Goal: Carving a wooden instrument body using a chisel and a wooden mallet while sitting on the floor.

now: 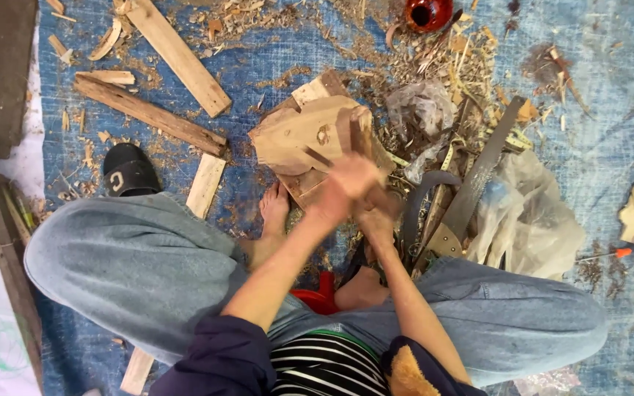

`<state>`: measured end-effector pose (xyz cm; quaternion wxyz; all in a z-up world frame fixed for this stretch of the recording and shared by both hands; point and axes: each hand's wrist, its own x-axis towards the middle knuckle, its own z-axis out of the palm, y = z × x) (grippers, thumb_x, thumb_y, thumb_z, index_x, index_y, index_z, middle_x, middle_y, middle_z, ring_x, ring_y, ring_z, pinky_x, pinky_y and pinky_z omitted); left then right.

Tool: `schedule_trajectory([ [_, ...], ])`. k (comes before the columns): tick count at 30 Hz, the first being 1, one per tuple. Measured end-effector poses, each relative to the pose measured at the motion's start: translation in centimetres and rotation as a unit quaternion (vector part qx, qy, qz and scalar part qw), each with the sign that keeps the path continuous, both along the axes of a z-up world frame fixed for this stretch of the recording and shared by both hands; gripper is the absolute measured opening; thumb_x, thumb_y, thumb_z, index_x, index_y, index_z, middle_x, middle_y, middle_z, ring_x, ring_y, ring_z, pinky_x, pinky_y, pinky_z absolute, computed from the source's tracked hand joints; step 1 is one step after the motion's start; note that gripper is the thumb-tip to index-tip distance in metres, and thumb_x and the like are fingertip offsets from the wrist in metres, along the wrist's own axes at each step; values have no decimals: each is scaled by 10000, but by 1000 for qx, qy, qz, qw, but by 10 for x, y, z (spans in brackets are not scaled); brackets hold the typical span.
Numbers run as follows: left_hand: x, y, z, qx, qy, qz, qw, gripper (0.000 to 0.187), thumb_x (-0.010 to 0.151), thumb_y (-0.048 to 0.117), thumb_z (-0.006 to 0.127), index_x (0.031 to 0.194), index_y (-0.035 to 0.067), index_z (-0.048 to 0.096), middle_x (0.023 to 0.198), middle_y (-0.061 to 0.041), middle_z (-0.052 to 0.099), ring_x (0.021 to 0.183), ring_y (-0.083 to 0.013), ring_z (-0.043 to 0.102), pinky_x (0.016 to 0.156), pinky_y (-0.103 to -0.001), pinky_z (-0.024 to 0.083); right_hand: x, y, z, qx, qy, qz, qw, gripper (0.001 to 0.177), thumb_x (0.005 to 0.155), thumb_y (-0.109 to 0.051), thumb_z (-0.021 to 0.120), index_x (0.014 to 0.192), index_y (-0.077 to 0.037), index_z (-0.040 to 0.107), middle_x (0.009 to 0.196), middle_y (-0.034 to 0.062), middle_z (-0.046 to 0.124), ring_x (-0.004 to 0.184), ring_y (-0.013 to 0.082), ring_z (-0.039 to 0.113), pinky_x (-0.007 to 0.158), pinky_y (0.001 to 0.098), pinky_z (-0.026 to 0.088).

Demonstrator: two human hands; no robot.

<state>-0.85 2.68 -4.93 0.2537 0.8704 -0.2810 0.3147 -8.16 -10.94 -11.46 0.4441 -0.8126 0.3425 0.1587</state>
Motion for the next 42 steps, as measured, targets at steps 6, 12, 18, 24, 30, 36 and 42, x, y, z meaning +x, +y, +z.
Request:
schedule_trajectory([
  [6, 82, 110, 26, -240, 156, 137, 948, 161, 819, 2, 758, 911, 75, 648, 698, -6, 715, 499, -97, 557, 436, -230, 387, -2, 11, 18, 18, 32, 14, 999, 158, 705, -178, 702, 837, -166, 615, 408, 23, 564, 350, 214, 611, 420, 363, 486],
  [12, 102, 135, -55, -110, 431, 246, 861, 224, 889, 165, 651, 1100, 126, 715, 1195, -69, 617, 903, -519, 698, 823, -687, 564, 24, -10, 35, -145, -48, -73, 986, 548, 659, -292, 780, 1149, -81, 654, 1026, 263, 717, 1018, 457, 687, 870, 544, 504],
  [18, 116, 111, -105, -67, 527, 242, 812, 264, 827, 143, 654, 1074, 180, 739, 1133, -48, 668, 980, -478, 717, 876, -657, 568, 43, -33, 8, 59, -148, -185, 970, 342, 641, -98, 769, 979, -98, 713, 747, 93, 671, 533, 198, 650, 499, 361, 534],
  [24, 131, 57, -144, 16, 533, 115, 838, 399, 812, 127, 705, 1203, 209, 726, 1192, -60, 651, 1111, -412, 690, 955, -588, 571, 19, -11, 7, -37, -84, -142, 986, 443, 635, -276, 811, 1047, -128, 742, 947, 172, 736, 878, 320, 711, 672, 532, 455],
  [30, 134, 2, -100, 38, 471, -68, 879, 365, 776, 107, 785, 1129, 184, 733, 1063, -56, 702, 1069, -385, 705, 947, -546, 578, -22, 2, -20, 101, -94, -263, 955, 447, 636, -181, 859, 1053, -87, 728, 916, 146, 731, 752, 238, 691, 578, 363, 629],
  [36, 123, 37, -45, 27, 505, 72, 860, 189, 830, 299, 734, 989, 196, 718, 870, -115, 730, 964, -407, 739, 834, -540, 608, -11, 25, -9, 158, -95, -346, 920, 412, 668, -98, 841, 1058, -79, 710, 740, 120, 695, 545, 241, 673, 465, 411, 525],
  [42, 64, 109, -53, -94, 547, 207, 805, 226, 789, 234, 734, 979, 110, 736, 880, -215, 740, 948, -454, 733, 832, -560, 596, -8, 24, -34, 203, -105, -489, 842, 334, 603, -29, 775, 905, -87, 644, 614, 116, 625, 453, 280, 628, 443, 391, 554],
])
